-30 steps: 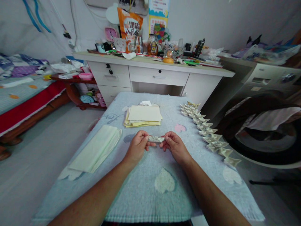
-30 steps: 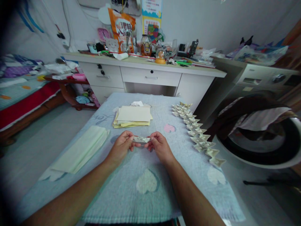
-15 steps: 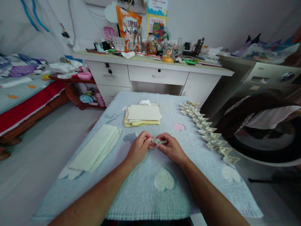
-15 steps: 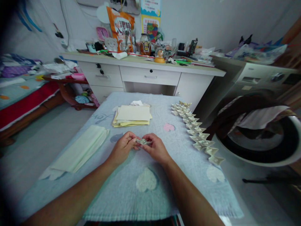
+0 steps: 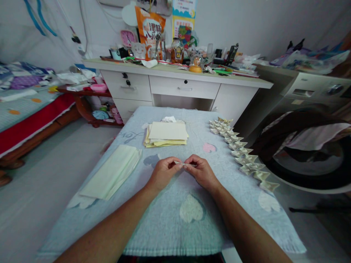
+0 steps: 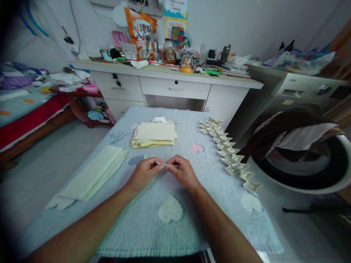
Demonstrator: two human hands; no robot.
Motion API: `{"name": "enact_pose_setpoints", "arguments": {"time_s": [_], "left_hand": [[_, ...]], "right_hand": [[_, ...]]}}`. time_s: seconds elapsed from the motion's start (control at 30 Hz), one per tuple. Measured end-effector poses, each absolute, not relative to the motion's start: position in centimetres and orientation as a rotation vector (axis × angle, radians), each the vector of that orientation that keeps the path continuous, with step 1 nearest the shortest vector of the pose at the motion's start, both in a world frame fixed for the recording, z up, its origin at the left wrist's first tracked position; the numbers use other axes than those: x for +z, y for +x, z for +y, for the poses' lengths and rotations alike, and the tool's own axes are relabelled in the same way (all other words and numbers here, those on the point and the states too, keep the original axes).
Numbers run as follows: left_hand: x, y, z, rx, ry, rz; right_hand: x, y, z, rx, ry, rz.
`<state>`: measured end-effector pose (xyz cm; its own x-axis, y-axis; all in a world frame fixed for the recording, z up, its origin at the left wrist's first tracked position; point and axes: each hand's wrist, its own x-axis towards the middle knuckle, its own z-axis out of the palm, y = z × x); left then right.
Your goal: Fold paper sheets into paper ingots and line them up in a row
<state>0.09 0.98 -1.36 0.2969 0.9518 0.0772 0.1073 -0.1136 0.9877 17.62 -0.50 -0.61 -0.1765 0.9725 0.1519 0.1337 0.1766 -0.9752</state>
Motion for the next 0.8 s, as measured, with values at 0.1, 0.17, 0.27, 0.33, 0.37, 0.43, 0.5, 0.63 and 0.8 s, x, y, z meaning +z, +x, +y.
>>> {"name": "enact_pose_setpoints", "arguments": {"time_s": [0.1,0.17,0.27,0.33,0.37,0.43,0.5,0.63,0.8], "left_hand": [[-1.40,-0.09,1.15,1.013,1.510,1.070],[-1.30,-0.22,1.18,1.035,1.503,1.091],[-1.05,-0.34,1.10,1.059,1.504,1.115],[-0.92,-0.33,0.99,1.067,1.489,1.100],[-0.88,-0.29,0.94,1.066,1.469,1.078],[-0.85,-0.17,0.85,1.051,1.421,1.011],[-0.89,-0.03,0.81,1.018,1.404,0.976],[-1.12,0.03,0.90,0.999,1.459,1.057],[-1.60,-0.28,1.10,0.993,1.455,1.046]], "right_hand": [[-0.43,17.56,-0.61,1.207,-1.063,-1.534],[-0.45,17.68,-0.65,1.225,-1.098,-1.579],[-0.52,17.92,-0.64,1.145,-1.189,-1.688],[-0.53,17.99,-0.64,1.077,-1.207,-1.717],[-0.52,17.99,-0.65,1.053,-1.206,-1.720],[-0.51,17.92,-0.68,1.015,-1.192,-1.727],[-0.50,17.82,-0.72,0.991,-1.175,-1.744],[-0.40,17.67,-0.87,0.974,-1.154,-1.785],[-0.13,17.69,-1.11,1.055,-1.186,-1.828]]}}
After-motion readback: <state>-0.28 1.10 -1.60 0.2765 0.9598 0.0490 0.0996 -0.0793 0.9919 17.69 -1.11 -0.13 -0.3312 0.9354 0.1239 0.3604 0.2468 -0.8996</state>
